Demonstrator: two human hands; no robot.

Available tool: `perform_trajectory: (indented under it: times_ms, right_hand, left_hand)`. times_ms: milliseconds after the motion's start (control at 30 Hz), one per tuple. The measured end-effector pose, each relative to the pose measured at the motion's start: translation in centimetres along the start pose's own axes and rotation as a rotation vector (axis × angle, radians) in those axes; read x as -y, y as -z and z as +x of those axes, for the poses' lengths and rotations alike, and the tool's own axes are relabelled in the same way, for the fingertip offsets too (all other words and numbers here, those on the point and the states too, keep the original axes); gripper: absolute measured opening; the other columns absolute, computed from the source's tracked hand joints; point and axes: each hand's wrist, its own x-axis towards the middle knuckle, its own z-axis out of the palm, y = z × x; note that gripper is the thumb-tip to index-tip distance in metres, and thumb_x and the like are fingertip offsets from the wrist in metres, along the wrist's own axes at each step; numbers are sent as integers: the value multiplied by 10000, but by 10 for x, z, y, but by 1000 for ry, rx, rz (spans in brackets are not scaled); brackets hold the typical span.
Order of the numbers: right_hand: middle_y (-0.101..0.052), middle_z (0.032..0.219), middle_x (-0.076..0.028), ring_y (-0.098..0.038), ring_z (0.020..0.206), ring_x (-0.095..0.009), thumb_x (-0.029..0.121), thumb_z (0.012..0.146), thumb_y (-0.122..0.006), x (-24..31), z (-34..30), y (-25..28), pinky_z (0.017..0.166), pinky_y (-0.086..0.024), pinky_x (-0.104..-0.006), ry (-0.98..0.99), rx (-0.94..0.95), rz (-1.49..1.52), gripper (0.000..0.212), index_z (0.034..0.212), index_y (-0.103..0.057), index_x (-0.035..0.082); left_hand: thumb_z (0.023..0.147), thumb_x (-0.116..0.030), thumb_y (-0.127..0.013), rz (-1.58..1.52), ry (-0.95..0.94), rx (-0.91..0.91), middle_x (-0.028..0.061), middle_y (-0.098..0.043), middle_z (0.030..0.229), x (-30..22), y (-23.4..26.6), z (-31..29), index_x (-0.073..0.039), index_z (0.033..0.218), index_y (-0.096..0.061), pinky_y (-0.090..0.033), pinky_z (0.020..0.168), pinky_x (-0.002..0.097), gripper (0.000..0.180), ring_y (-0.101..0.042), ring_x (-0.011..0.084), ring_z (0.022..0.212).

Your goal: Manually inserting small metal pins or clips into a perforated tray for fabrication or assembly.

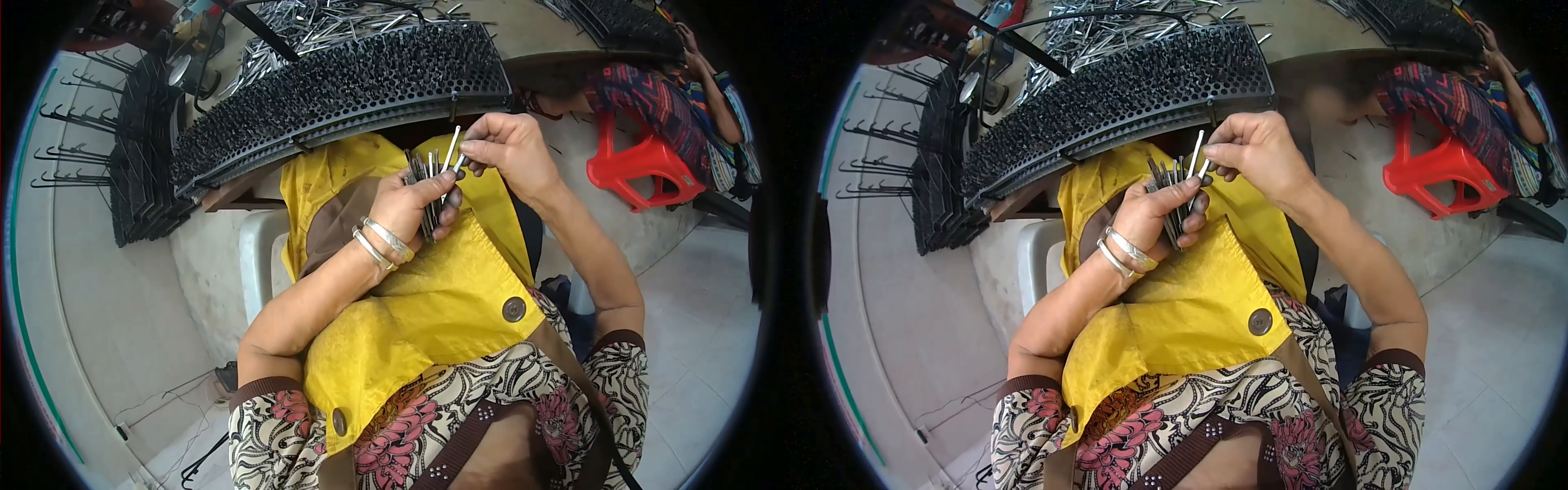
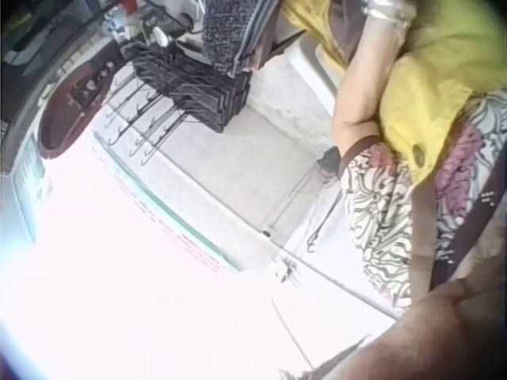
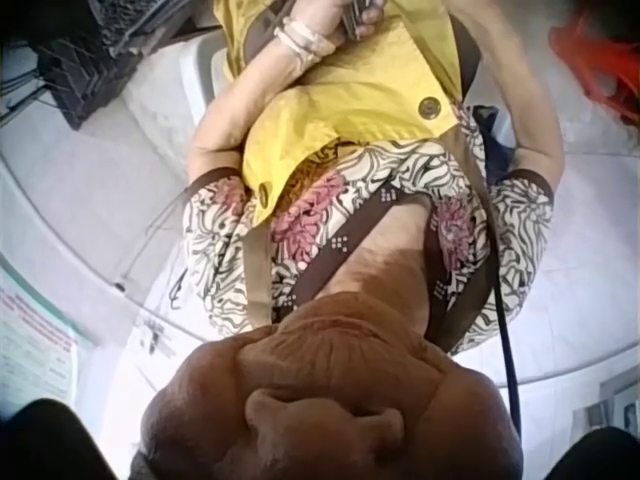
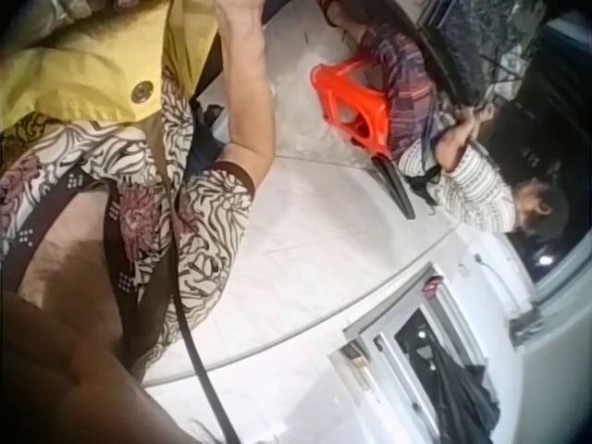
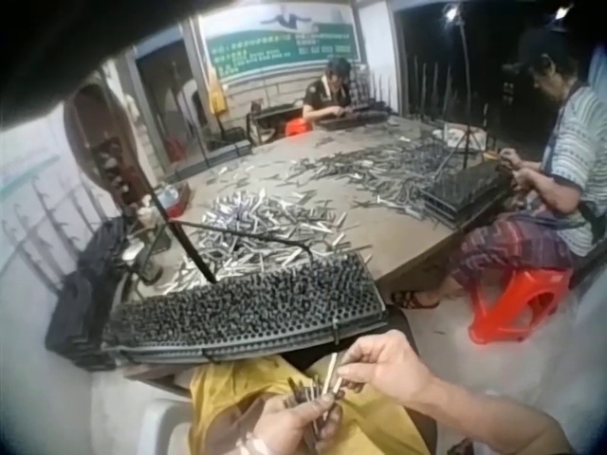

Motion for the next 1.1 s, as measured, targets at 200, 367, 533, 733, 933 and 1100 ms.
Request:
perform_trajectory:
  times_ms: [200,367,533,733,933,1100]
  right_hand:
    - [-588,653,-30,-544,551,-73,34,768,-605,6,10,17,512,-447,-189,36,-161,-4,40,774,-598,-4]
    - [-582,664,-15,-526,566,-50,43,795,-591,6,32,33,521,-438,-181,233,-505,-297,47,794,-597,-4]
    - [-572,664,-1,-511,580,-39,45,793,-603,1,53,29,525,-417,-176,555,-606,-560,61,797,-588,-15]
    - [-579,691,-125,-567,595,-227,3,733,-606,-3,70,25,551,-440,-283,910,-603,-877,53,769,-570,-8]
    - [-545,689,-143,-540,661,-316,-1,714,-587,1,80,20,592,-433,-367,958,-382,-1032,60,750,-541,-13]
    - [-527,664,-151,-534,666,-329,32,717,-584,2,88,17,593,-422,-408,847,-250,-1245,77,735,-521,-7]
  left_hand:
    - [827,-88,-556,27,19,-28,80,-539,647,-2,1,-1,3,876,-530,-349,373,247,106,-476,142,475]
    - [826,-87,-556,-5,25,-35,79,-539,650,0,2,0,6,859,-533,-348,372,245,101,-475,139,472]
    - [822,-88,-558,-13,28,-52,77,-539,653,2,0,-1,12,853,-533,-347,370,244,107,-475,138,471]
    - [823,-88,-556,-33,34,-52,81,-539,654,1,2,0,17,857,-537,-348,367,247,112,-476,140,470]
    - [821,-87,-559,-33,34,-52,83,-539,652,1,1,1,16,857,-537,-348,365,245,111,-476,141,470]
    - [821,-87,-560,-50,33,-52,82,-540,650,1,2,0,11,849,-535,-348,364,248,104,-476,142,469]
